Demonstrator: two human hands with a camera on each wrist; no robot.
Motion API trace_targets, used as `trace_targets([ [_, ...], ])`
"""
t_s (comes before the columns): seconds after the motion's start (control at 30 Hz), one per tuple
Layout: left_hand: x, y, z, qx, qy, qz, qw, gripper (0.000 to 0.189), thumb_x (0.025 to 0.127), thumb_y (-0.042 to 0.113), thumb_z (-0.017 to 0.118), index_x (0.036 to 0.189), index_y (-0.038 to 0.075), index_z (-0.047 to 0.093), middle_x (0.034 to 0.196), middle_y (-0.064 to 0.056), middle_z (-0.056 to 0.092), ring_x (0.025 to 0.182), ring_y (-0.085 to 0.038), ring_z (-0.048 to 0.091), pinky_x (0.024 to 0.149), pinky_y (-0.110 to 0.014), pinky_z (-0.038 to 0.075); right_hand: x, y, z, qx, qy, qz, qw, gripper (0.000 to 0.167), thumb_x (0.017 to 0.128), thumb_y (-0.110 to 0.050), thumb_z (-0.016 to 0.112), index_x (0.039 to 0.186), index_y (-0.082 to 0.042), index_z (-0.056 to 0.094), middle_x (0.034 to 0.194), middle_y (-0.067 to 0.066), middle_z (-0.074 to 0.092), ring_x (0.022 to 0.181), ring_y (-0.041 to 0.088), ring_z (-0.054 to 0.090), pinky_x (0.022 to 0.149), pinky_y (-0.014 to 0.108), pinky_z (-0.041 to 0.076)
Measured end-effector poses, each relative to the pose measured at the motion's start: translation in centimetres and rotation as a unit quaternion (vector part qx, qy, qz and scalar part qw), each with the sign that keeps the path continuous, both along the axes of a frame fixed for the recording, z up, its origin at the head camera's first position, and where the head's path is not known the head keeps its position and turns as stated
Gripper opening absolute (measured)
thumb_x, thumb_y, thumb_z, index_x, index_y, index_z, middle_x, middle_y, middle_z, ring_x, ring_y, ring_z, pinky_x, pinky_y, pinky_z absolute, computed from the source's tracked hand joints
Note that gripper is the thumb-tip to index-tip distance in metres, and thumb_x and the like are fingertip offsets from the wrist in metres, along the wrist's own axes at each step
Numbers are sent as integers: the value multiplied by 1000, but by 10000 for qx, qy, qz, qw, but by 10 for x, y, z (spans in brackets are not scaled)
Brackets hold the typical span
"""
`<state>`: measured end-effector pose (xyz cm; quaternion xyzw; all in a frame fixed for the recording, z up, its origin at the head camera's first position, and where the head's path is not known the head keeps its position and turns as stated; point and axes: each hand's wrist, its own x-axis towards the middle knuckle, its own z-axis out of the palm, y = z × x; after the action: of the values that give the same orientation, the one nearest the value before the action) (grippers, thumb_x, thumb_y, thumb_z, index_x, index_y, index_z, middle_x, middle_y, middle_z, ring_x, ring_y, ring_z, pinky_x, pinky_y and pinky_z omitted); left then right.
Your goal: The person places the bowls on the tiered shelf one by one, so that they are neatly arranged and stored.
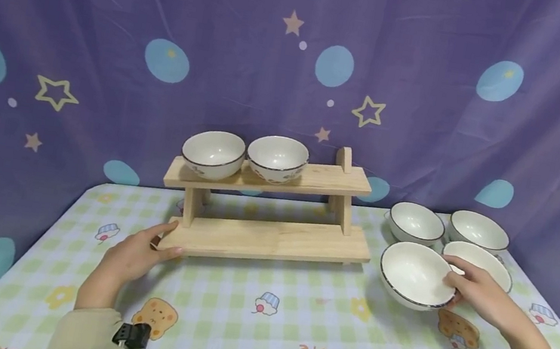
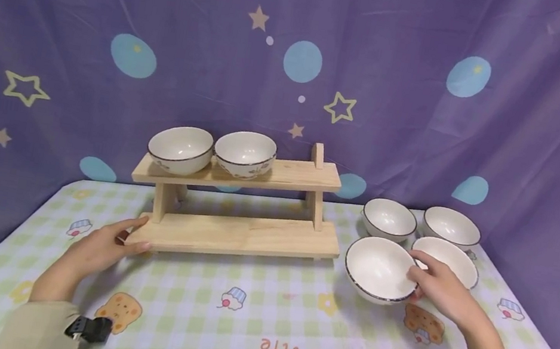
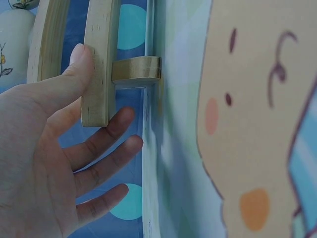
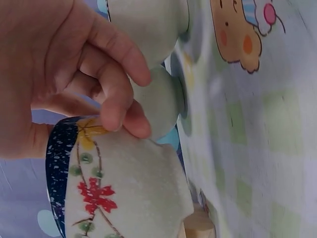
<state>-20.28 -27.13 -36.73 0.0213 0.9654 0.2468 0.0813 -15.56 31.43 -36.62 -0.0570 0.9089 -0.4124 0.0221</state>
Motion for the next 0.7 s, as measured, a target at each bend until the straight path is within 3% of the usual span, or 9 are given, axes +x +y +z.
trace_targets([
  [0.23, 0, 0, 0, -9, 32, -27, 10000, 89, 89, 68, 57, 156, 15, 33, 130, -28, 55, 105, -41, 59, 77, -56, 47, 0, -8, 6, 62, 85, -257, 9996, 50, 99, -11, 45, 139, 19, 38, 65, 6, 58, 58, 17, 62, 63, 27, 53],
  [0.43, 2, 1, 2, 27, 36, -38, 10000, 87, 90, 67, 57, 156, 14, 33, 130, -29, 54, 106, -41, 59, 78, -57, 47, -2, -13, 8, -180, 30, -539, 9984, 52, 99, -13, 46, 140, 19, 37, 64, 5, 59, 57, 15, 60, 63, 21, 50],
  [0.7, 0, 1, 1, 25, -15, -15, 10000, 89, 89, 69, 56, 156, 16, 33, 131, -28, 53, 105, -41, 59, 76, -55, 47, -3, -18, 12, -926, -61, -936, 9913, 56, 101, -18, 44, 144, 16, 34, 71, 0, 61, 60, 11, 59, 64, 21, 52],
])
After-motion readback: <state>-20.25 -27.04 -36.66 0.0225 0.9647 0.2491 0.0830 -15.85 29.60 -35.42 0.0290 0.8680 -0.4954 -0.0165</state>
